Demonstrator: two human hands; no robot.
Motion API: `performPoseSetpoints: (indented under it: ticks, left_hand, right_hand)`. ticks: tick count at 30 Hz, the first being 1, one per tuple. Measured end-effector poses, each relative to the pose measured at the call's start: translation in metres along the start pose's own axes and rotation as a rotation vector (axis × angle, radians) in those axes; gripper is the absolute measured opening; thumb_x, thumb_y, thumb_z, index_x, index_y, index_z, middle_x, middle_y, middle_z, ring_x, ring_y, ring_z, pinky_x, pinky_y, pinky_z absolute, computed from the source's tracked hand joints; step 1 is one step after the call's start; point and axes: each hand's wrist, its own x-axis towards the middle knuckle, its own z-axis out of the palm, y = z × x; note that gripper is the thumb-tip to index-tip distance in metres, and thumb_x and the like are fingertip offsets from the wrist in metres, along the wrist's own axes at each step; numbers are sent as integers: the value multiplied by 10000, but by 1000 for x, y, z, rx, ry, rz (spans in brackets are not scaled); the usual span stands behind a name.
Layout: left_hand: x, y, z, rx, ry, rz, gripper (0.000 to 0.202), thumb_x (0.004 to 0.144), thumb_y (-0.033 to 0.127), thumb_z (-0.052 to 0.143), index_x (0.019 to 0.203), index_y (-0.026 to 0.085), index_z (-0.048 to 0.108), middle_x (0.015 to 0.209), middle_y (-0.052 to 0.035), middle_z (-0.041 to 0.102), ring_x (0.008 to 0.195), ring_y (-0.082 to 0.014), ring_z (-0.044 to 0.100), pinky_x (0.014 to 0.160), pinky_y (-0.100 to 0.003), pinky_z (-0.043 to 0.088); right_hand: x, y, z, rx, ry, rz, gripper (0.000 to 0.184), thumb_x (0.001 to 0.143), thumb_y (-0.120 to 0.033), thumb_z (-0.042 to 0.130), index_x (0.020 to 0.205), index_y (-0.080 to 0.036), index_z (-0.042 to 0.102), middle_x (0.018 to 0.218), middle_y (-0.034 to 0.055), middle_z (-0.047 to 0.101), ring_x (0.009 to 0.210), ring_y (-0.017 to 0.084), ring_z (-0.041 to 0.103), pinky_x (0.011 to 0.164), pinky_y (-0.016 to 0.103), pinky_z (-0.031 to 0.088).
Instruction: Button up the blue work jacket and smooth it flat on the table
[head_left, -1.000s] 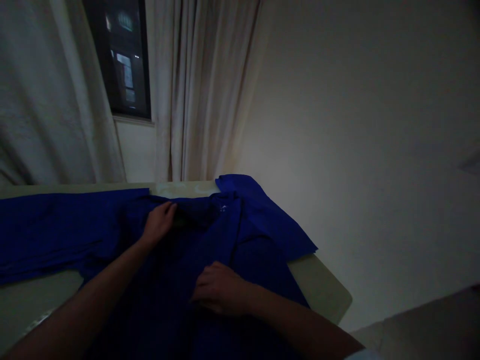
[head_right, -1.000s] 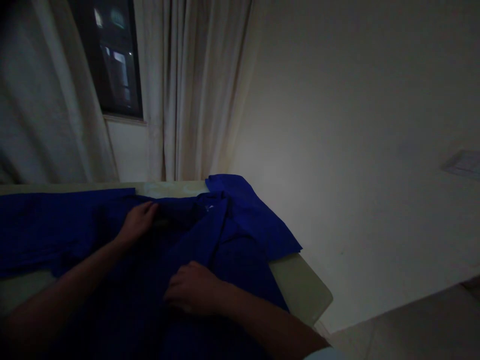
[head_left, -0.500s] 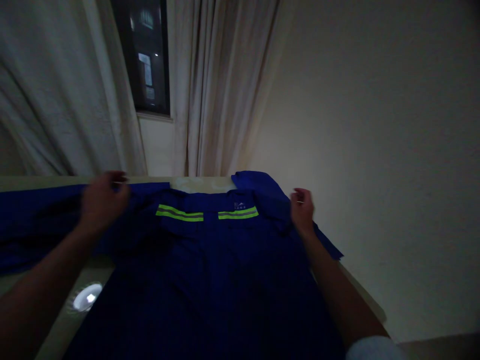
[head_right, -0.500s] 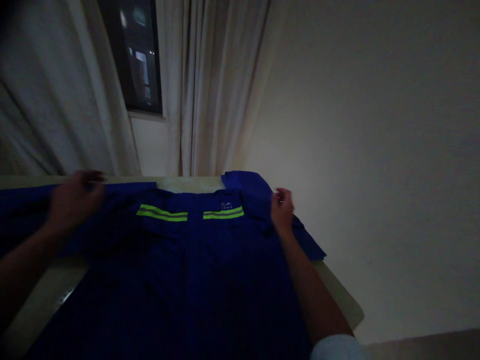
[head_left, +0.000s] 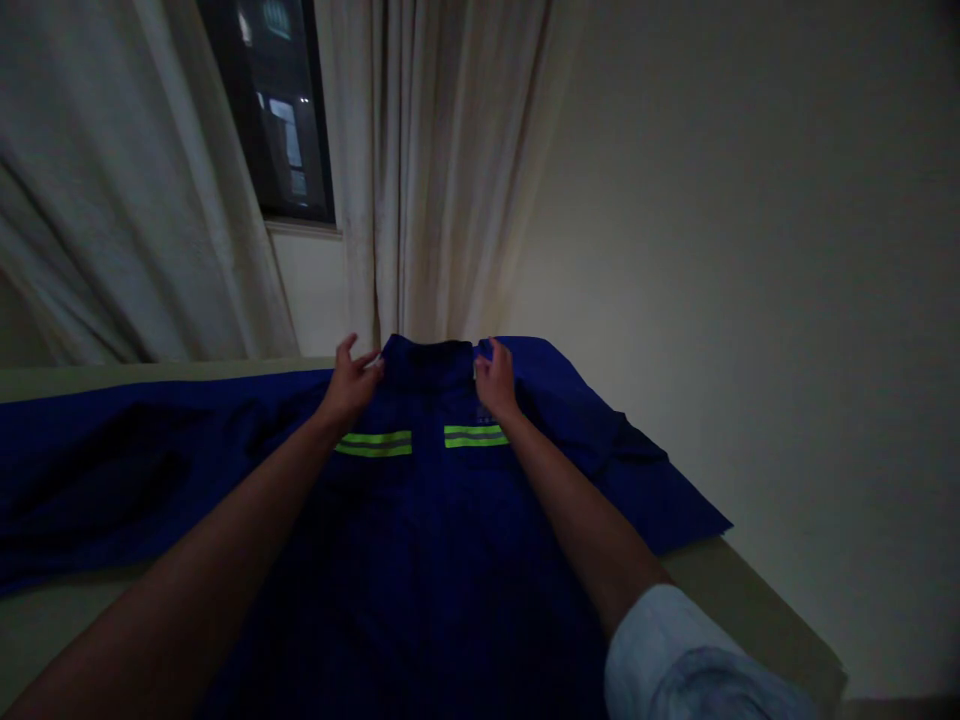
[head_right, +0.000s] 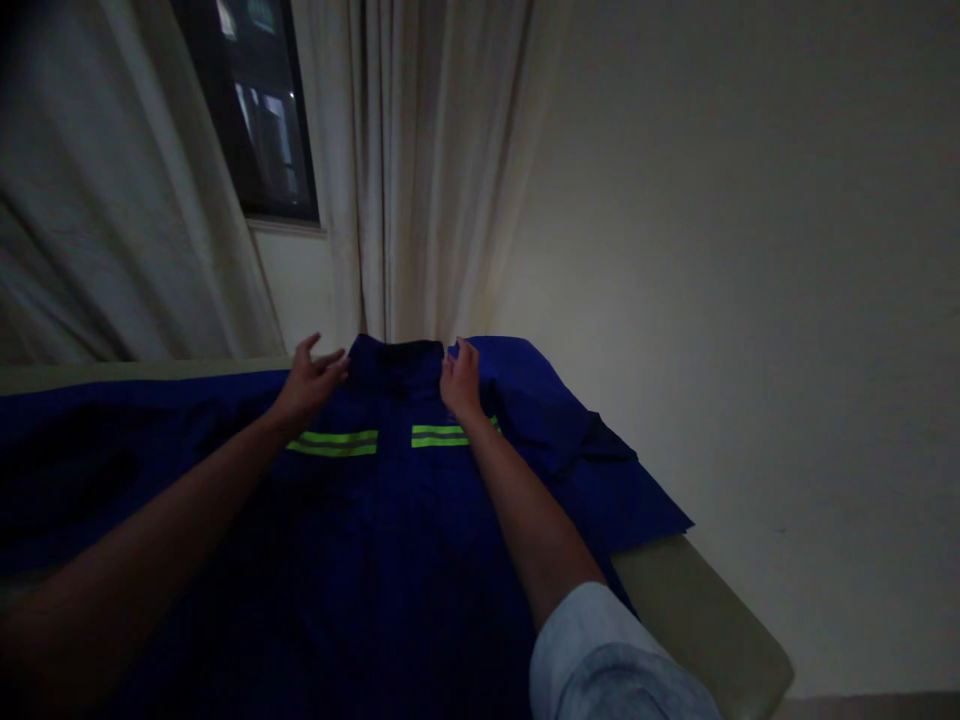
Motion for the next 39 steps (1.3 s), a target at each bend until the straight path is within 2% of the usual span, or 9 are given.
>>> performPoseSetpoints:
  ticks: [3,6,8,12,18,25,30,33,39]
  left_hand:
    - [2,-2,14,-92,13,72,663,1031,177,310,1652,202,77,1436,-186,646,1228,-189,689,995,-358,564]
    - [-24,-8,36,26,-159,111,593,950,96,391,1536,167,443,1334,-137,727,1213,-225,703,1043,-359,543]
    - [-43,-12,48,85,-232,146,561,914,77,429,1450,163,569,1400,-132,690,1288,-248,659,1115,-379,493]
    - [-58,-14,56,181,-295,209,526,1022,267,388,1515,145,525,1572,-163,520,1466,-306,484,1226,-494,357]
    - [-56,-11,56,284,-348,253,554,1051,338,325,1561,184,475,1654,-143,406,1527,-304,388,1239,-493,323]
    - [-60,-8,57,327,-341,227,595,1046,364,299,1588,155,428,1676,-160,358,1542,-327,355,1241,-513,301]
    - [-60,-6,55,292,-347,265,583,1040,378,306,1580,207,440,1669,-97,393,1545,-281,358,1253,-501,276]
    - [-59,-7,56,276,-357,292,562,1029,336,312,1553,220,480,1647,-71,439,1534,-250,380,1259,-483,262]
    - [-60,-8,58,275,-352,289,578,1013,318,331,1576,248,449,1655,-57,425,1534,-283,376,1242,-528,270]
  right_hand:
    - [-5,-26,8,135,112,40,420,1104,-372,302,1308,-140,586,1280,174,623,1142,224,638,1000,360,481]
    - [-26,-58,38,84,-120,24,466,998,-573,524,1172,-157,643,1145,154,689,1050,288,677,898,403,523]
    - [-37,-72,59,19,-222,44,501,964,-566,575,1190,-124,644,1174,197,690,1091,342,673,884,443,525]
    - [-38,-71,77,45,-254,39,345,1033,-400,473,1163,-150,671,1230,179,697,1108,305,677,891,402,497]
    - [-22,-37,73,154,-307,11,306,1059,-391,469,966,-228,711,1006,27,761,950,169,681,741,234,427]
    - [-23,-2,59,100,-249,123,316,1060,-279,414,990,-154,696,969,90,722,911,202,646,756,272,445]
    - [-34,-16,48,-11,-175,-36,377,967,-141,541,1338,-192,578,1363,135,582,1238,247,535,1007,349,432]
    - [-29,-30,49,-116,-254,-246,291,1014,-287,568,1293,-233,627,1298,96,621,1208,245,558,1003,348,441]
    - [-15,-35,57,-212,-280,-253,277,1068,-351,506,1232,-181,652,1204,106,662,1089,213,627,911,303,465]
